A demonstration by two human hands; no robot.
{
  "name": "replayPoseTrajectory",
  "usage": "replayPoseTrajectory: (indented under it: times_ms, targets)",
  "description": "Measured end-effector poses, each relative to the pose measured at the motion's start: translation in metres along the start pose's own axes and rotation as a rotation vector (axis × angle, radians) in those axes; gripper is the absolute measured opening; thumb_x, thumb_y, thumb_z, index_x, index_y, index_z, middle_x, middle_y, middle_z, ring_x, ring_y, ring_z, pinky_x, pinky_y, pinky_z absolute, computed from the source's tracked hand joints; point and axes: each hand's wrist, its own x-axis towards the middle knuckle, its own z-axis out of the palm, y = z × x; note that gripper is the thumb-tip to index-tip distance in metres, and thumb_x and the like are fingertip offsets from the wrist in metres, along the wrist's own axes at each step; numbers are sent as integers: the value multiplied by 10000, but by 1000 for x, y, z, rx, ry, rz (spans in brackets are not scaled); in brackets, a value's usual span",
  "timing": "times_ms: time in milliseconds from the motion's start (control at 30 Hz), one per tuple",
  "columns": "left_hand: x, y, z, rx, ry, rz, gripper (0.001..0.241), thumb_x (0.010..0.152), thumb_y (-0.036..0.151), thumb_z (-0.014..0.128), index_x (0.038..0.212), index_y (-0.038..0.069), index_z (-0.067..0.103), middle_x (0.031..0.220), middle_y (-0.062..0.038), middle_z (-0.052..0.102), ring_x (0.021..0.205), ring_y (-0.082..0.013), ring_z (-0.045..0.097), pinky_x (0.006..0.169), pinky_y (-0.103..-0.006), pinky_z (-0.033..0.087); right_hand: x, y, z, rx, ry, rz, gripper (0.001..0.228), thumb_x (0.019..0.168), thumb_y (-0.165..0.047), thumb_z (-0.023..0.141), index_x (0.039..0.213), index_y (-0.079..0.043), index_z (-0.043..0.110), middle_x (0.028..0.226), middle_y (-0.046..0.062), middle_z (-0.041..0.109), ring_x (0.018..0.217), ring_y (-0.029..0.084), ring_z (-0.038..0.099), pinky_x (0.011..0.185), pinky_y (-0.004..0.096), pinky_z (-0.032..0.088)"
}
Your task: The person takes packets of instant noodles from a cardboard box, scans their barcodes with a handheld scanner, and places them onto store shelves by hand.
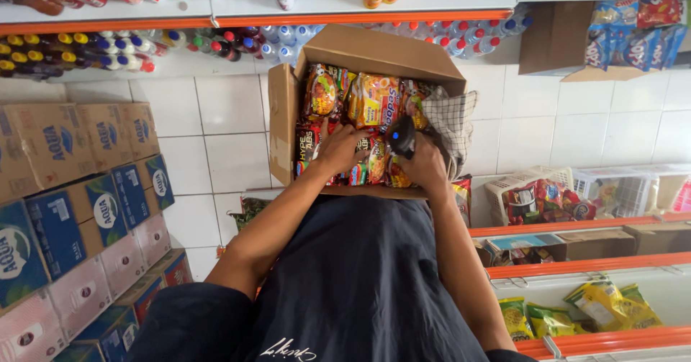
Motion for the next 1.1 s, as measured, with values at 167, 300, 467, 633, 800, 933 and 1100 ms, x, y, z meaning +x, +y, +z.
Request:
replayPoseTrajectory:
  times_ms: [167,300,467,633,800,933,1100]
  targets:
    - [0,2,-2,-27,-24,9,527,862,328,752,1355,194,625,1206,-91,620,1246,-304,532,1213,-672,-1,1,-26,-16,-267,-59,-44,420,735,-180,830,1116,-99,674,1043,150,754,1037,409,655,861,517,511]
    - [-1,2,3,-47,-74,-15,546,869,297,738,1386,175,609,1219,-98,621,1278,-297,526,1227,-674,-38,13,-29,-25,-262,-250,-124,444,719,-153,843,1110,-73,650,1052,178,734,1030,382,684,877,498,526]
    - [0,-3,2,-75,91,108,528,866,328,757,1338,131,628,1320,-147,596,1289,-339,504,1206,-653,-2,16,-24,-45,-168,-291,26,530,777,-132,808,1271,-103,619,1030,191,752,979,369,733,903,483,547]
    - [-14,24,-28,-407,157,234,605,857,391,782,1353,92,606,1369,-144,617,1318,-328,544,1228,-603,135,17,-28,-72,19,-134,-47,679,723,-161,879,1331,-63,592,1031,232,739,991,376,697,877,461,530]
    - [-16,43,-38,-824,119,174,680,861,271,820,1437,70,520,1314,-132,642,1226,-228,625,1049,-399,513,9,-16,-71,454,27,32,470,789,-162,878,1201,-44,685,1038,62,740,946,163,644,880,353,529]
    - [-13,42,-44,-1162,236,124,641,857,87,827,1422,25,532,1277,-106,676,1153,-170,650,983,-324,543,18,3,-41,691,113,57,382,836,-81,878,1157,-5,685,1039,49,689,956,173,623,882,370,540]
    - [-13,43,-51,-1430,376,-10,559,907,91,764,1405,26,519,1220,-107,689,1077,-164,667,912,-306,566,12,-4,-12,1314,63,88,662,794,66,810,1387,-52,540,1243,45,591,1144,193,596,990,387,541]
